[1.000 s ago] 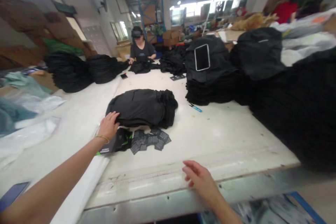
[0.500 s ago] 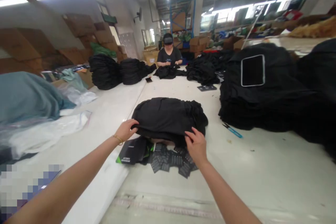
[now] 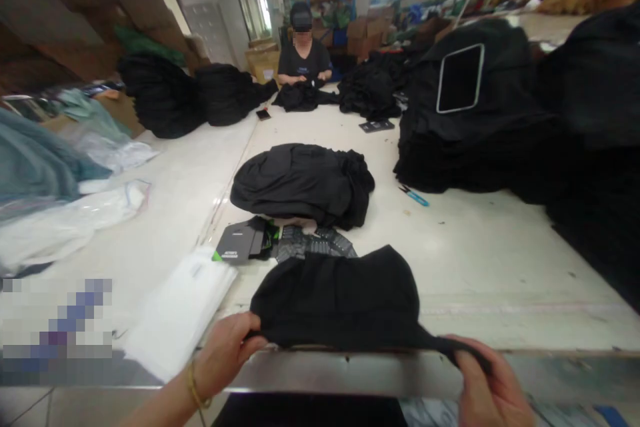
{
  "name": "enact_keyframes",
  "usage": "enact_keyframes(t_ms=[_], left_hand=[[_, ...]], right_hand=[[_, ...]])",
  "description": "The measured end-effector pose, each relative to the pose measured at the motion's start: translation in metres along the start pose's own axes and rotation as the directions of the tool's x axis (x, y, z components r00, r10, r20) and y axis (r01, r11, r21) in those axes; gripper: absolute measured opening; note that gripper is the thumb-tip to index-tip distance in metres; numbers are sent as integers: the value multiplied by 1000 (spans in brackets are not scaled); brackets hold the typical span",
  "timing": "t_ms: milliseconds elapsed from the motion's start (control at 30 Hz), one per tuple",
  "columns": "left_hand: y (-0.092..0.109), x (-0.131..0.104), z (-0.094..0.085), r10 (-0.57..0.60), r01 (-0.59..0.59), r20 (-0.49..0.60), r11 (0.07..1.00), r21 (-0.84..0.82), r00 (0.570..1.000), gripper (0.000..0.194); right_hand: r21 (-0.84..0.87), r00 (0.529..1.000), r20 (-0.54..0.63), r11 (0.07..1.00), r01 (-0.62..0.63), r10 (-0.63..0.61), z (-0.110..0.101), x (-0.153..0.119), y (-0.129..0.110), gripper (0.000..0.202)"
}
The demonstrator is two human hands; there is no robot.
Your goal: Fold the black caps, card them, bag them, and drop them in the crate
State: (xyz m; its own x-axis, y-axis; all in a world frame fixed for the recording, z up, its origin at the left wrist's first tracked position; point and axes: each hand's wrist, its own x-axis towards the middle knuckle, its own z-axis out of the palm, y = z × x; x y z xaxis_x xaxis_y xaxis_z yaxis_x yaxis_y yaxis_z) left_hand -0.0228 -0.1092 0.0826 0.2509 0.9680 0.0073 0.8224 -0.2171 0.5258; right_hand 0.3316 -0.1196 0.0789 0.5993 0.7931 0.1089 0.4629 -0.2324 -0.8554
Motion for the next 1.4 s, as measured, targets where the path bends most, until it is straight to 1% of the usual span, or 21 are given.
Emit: enact_keyframes(t_ms=[100, 167, 267, 367, 500, 533, 600, 667, 700, 733, 800, 867, 933, 967, 1000, 1067, 1200, 1267, 1333, 1367, 1400], left_hand=[[1, -12, 34, -212, 216, 66, 975, -56, 975, 21], [0, 1, 42, -272, 276, 49, 954, -112, 961, 29], [-7, 29, 47, -346, 341, -10, 930, -137, 938, 35], [-16, 43, 50, -428, 428, -24, 904, -18, 903, 32], [-19, 43, 46, -376, 383, -89, 921, 68, 922, 27], [-15, 45, 43, -325, 331, -112, 943, 38, 939, 27], [-3, 56, 39, -195, 189, -96, 980, -67, 976, 25], [13, 76, 39, -14, 14, -1, 986, -166, 1000, 22], [22, 87, 42, 79, -66, 59, 979, -192, 995, 23], [29, 98, 45, 152, -127, 119, 972, -195, 981, 23], [39, 114, 54, 203, -174, 227, 974, -143, 952, 25], [39, 119, 60, 185, -165, 315, 982, -88, 931, 28], [32, 114, 62, 198, -176, 378, 980, -90, 905, 34], [27, 108, 62, 212, -182, 398, 977, -112, 892, 38], [23, 102, 63, 221, -178, 408, 974, -140, 886, 41], [19, 90, 66, 198, -138, 392, 975, -175, 898, 43], [32, 74, 85, 5, 20, 219, 994, -110, 976, 38], [44, 74, 95, -34, 38, 73, 998, -58, 997, 45], [56, 79, 100, 86, -86, -20, 996, -17, 996, 56], [60, 84, 101, 199, -199, -11, 980, -2, 980, 62], [64, 90, 100, 316, -317, 34, 949, 3, 948, 67]], right_hand=[[-74, 999, 10, 996, -44, 45, 7, 0, 35, 35], [-119, 997, 15, 990, 81, -80, 28, 17, 40, 36], [-168, 942, 60, 927, 335, -330, 75, 54, 32, 35], [-182, 885, 156, 868, 462, -438, 114, 82, 21, 33], [-202, 833, 163, 808, 553, -529, 123, 66, 8, 43], [-184, 787, 170, 765, 617, -593, 119, 49, 4, 45], [-75, 606, 254, 609, 790, -754, 112, 3, -6, 43], [143, 306, 443, 403, 904, -843, 112, -46, -14, 40], [188, 234, 505, 371, 909, -831, 115, -68, -17, 41], [207, 217, 543, 380, 902, -811, 118, -86, -18, 40], [231, 299, 577, 503, 833, -760, 124, -104, -15, 36], [289, 499, 580, 736, 612, -643, 123, -103, -8, 31], [358, 739, 584, 924, 136, -335, 115, -88, 2, 26], [394, 810, 576, 906, -158, -109, 110, -79, 6, 24], [427, 817, 567, 810, -403, 107, 105, -69, 10, 22], [478, 740, 561, 585, -655, 371, 99, -51, 18, 20], [463, 687, 572, 515, -721, 448, 91, -39, 26, 24], [443, 724, 512, 580, -683, 462, 83, -43, 29, 34], [368, 888, 341, 825, -429, 310, 72, -50, 31, 46], [282, 954, 274, 938, -200, 121, 68, -53, 33, 51], [180, 960, 260, 982, 61, -108, 65, -55, 34, 54]])
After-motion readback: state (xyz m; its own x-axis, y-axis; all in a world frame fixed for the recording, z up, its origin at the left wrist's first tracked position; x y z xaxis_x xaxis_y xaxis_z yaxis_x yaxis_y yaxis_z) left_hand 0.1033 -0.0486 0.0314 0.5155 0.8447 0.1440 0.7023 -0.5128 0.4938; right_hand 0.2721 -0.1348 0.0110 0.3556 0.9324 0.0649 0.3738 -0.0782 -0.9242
